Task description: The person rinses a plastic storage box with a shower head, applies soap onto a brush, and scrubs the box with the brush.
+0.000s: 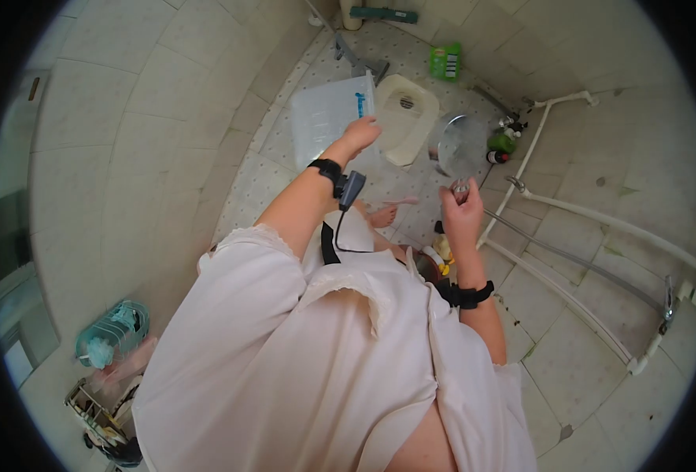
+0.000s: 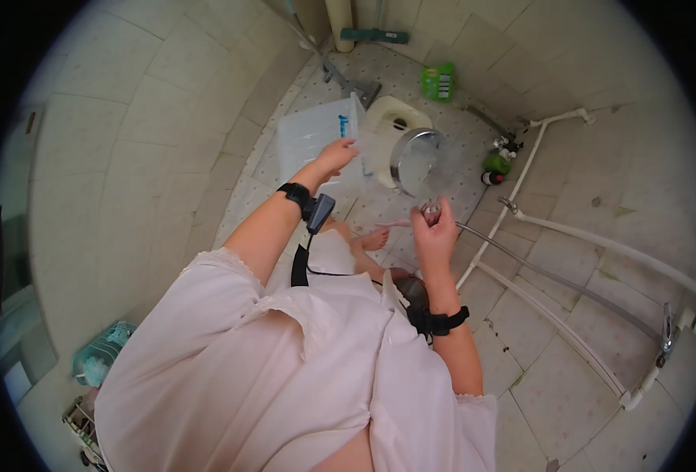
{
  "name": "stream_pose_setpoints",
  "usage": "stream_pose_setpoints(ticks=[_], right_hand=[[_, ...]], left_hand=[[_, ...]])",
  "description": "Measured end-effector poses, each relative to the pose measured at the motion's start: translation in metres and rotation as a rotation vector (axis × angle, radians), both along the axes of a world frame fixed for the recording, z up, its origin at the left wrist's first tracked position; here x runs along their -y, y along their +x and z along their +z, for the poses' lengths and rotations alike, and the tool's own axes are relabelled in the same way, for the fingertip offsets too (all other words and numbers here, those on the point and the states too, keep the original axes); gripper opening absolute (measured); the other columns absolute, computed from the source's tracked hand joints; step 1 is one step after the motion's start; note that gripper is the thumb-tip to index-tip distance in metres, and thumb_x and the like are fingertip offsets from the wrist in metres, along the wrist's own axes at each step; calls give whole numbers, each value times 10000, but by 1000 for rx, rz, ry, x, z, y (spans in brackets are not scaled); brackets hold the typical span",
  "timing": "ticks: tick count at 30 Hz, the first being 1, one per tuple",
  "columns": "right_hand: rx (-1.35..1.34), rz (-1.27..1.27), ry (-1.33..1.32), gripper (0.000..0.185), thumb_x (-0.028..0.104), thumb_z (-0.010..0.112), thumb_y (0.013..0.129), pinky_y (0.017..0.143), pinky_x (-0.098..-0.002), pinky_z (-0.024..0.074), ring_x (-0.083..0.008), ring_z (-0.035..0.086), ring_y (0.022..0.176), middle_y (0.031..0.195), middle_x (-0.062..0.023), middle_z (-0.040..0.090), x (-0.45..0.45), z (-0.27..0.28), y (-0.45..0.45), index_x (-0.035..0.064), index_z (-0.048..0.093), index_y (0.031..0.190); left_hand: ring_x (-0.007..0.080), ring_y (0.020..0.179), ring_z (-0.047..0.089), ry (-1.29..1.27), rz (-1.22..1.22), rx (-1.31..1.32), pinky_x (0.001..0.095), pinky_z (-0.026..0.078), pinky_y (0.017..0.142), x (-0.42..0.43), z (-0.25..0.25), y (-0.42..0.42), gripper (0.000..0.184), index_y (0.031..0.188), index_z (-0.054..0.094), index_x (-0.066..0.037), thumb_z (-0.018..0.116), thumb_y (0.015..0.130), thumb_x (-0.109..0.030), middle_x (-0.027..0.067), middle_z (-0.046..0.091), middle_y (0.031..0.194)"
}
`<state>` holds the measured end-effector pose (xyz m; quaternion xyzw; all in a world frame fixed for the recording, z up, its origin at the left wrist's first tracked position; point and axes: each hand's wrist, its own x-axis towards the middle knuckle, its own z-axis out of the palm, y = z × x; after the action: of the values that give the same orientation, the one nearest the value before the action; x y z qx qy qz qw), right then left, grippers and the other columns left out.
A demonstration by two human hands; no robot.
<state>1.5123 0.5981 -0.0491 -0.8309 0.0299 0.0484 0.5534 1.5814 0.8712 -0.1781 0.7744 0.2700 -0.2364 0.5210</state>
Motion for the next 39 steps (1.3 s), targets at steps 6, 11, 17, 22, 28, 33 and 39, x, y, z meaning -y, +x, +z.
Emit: stream_pose_setpoints(ticks=[6, 11, 17, 22, 28, 33, 39], right_hand=[[-106, 113, -142, 211, 135, 735, 843, 560, -284, 416, -84, 477, 589, 620, -29, 533, -61, -6, -30, 38, 585, 955], [-48, 408, -221, 226, 127, 720, 807, 662, -399, 518, -294, 657, 702, 775, -121, 657, -160, -23, -54, 36, 614, 984], [66, 916, -487, 213, 151, 710, 813, 729, -461, 517, -361, 659, 832, 873, -145, 647, -300, -31, -82, 43, 609, 967], [295, 1182, -735, 253, 189, 732, 818, 742, -467, 519, -344, 664, 872, 910, -117, 642, -390, -56, -99, 69, 596, 994], [356, 1146, -948, 269, 226, 742, 819, 755, -462, 525, -326, 673, 887, 936, -100, 654, -440, -67, -107, 82, 591, 989], [227, 1088, -993, 282, 232, 732, 827, 746, -512, 536, -363, 683, 890, 933, -129, 660, -428, -67, -107, 78, 592, 1017], [163, 635, -806, 211, 209, 688, 854, 713, -493, 518, -396, 671, 784, 803, -151, 666, -354, -72, -62, 68, 612, 993]], left_hand=[[346, 1252, 585, -185, 371, -186, 511, 523, 955, -84, -40, -68, 608, 1506, 498, -165, 614, 916, -256, 132, 586, 1427], [269, 1133, 621, -276, 554, -158, 457, 558, 856, -190, -59, -147, 558, 1474, 522, -155, 606, 931, -250, 93, 624, 1307], [248, 1059, 661, -363, 972, -87, 413, 559, 884, -320, -66, -265, 431, 1407, 543, -132, 595, 990, -230, 70, 611, 1267], [248, 1037, 679, -400, 1173, -3, 388, 562, 871, -379, -64, -353, 418, 1387, 545, -88, 587, 992, -216, 97, 630, 1237], [229, 963, 691, -458, 1284, 16, 350, 558, 804, -398, -81, -405, 363, 1331, 579, -88, 559, 976, -160, 96, 663, 1149], [231, 944, 697, -557, 1321, 19, 343, 558, 799, -400, -84, -410, 331, 1304, 587, -85, 564, 987, -177, 108, 677, 1147], [235, 1024, 686, -602, 1319, 46, 338, 553, 869, -414, -80, -403, 356, 1331, 578, -57, 577, 1012, -214, 124, 684, 1174]])
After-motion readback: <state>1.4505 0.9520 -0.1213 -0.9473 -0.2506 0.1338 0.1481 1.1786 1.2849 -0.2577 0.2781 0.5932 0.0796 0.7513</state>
